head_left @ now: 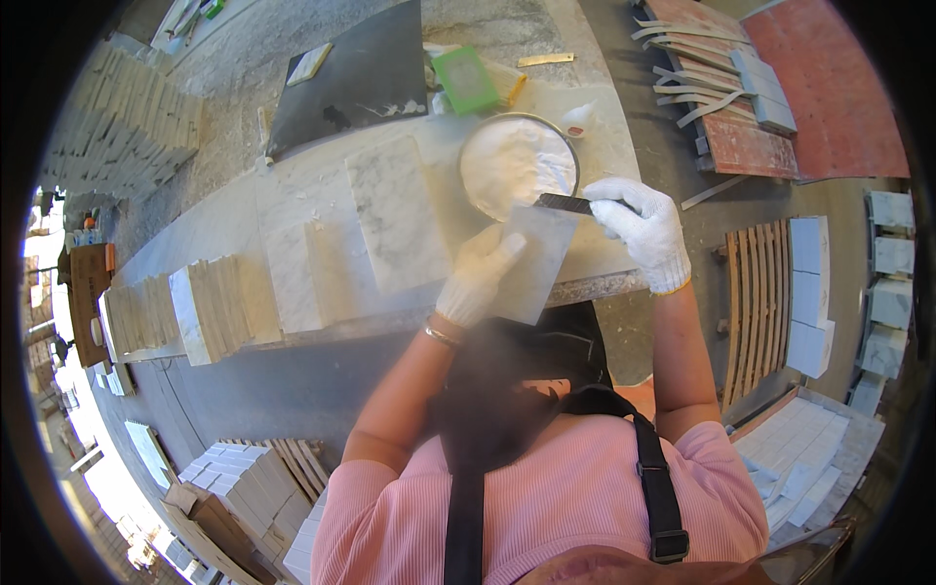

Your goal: The person uses a green sponge to wipe the surface of a rectangular stone tile, then uses a small metal scraper to remove residue from the edges. The person repeats this process on multiple tiles, stacking the finished ones on the table.

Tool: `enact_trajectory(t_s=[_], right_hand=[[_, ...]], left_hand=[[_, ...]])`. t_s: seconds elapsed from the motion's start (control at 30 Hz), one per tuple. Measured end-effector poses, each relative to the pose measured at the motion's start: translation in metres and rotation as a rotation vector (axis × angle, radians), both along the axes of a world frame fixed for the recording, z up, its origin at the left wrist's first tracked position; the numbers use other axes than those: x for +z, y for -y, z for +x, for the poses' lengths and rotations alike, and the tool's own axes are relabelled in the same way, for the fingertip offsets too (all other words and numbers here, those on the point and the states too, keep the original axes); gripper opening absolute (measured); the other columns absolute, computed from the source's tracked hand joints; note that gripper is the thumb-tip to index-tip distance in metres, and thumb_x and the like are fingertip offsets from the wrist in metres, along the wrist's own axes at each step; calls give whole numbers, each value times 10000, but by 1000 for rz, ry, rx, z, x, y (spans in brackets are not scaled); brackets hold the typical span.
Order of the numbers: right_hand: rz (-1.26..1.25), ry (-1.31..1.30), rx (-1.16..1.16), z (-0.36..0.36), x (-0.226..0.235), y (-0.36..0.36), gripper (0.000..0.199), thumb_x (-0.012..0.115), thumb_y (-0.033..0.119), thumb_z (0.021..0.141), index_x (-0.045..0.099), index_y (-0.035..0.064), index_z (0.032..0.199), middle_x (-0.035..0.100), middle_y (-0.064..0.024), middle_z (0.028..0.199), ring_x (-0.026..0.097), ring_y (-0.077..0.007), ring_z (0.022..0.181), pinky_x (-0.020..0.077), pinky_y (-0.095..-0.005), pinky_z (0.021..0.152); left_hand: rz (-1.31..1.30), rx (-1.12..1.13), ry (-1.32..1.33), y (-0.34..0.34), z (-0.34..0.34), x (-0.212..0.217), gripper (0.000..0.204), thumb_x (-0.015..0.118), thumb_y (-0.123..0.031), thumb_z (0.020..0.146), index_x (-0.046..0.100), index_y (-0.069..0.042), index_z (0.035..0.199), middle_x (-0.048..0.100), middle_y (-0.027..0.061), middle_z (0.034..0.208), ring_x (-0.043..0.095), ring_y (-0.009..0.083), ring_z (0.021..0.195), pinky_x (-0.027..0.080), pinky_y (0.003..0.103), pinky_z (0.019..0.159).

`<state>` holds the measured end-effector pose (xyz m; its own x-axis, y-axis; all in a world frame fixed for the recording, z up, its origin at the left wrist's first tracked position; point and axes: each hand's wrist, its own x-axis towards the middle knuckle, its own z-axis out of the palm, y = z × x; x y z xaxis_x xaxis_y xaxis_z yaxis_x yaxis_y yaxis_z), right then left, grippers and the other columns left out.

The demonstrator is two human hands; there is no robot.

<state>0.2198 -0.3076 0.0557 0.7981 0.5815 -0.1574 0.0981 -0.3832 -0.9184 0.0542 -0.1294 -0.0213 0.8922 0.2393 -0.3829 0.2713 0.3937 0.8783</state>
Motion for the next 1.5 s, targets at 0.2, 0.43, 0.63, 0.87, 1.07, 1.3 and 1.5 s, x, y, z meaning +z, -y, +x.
enact_trajectory(t_s=[0.2,0.43,0.63,0.87,1.07,1.3,1.5], right_hand=[[-76,160,-67,15,-6,-5,195,699,89,938,778,64,1116,752,-31,872,640,-102,671,490,-249,619],[-192,381,137,25,-18,-31,245,705,320,962,779,130,1098,773,-106,1013,737,-241,894,552,-345,796],[-269,340,-198,77,-33,-19,409,789,410,858,763,127,1153,756,-106,1147,721,-248,1022,545,-365,902],[-209,215,-3,110,-69,-50,432,837,295,851,731,105,1223,739,-24,1085,649,-115,977,510,-281,919],[192,-53,5,74,-20,-18,341,763,104,926,674,19,1244,692,-4,1141,625,-88,1012,512,-257,915],[83,-123,136,11,22,8,549,852,164,882,644,-37,1349,695,-64,1207,632,-124,1094,502,-284,992],[50,-62,158,-10,20,1,424,872,155,837,745,-13,1205,733,-72,1101,657,-129,1012,517,-287,929]], left_hand=[[109,-26,-40,-1,0,-8,484,615,-383,1030,650,28,1284,705,78,1117,613,149,985,511,336,906],[131,-21,-77,-1,2,-11,400,664,-299,1037,677,10,1291,707,28,1150,624,109,1011,524,302,891],[39,-6,-33,0,0,-18,501,620,-375,1027,637,33,1318,724,105,1155,652,174,1025,519,349,925],[208,-47,-86,-2,0,-14,528,607,-405,1003,642,29,1302,730,123,1130,650,175,1010,516,350,914],[111,-9,28,0,1,-4,450,623,-355,1015,662,29,1245,712,83,1102,621,145,989,512,328,909],[52,11,63,1,0,-7,422,647,-331,1026,665,29,1245,701,51,1115,605,118,995,510,305,906],[-14,22,42,2,-1,-8,442,667,-306,1020,652,34,1303,699,54,1149,615,119,1014,514,295,920]])
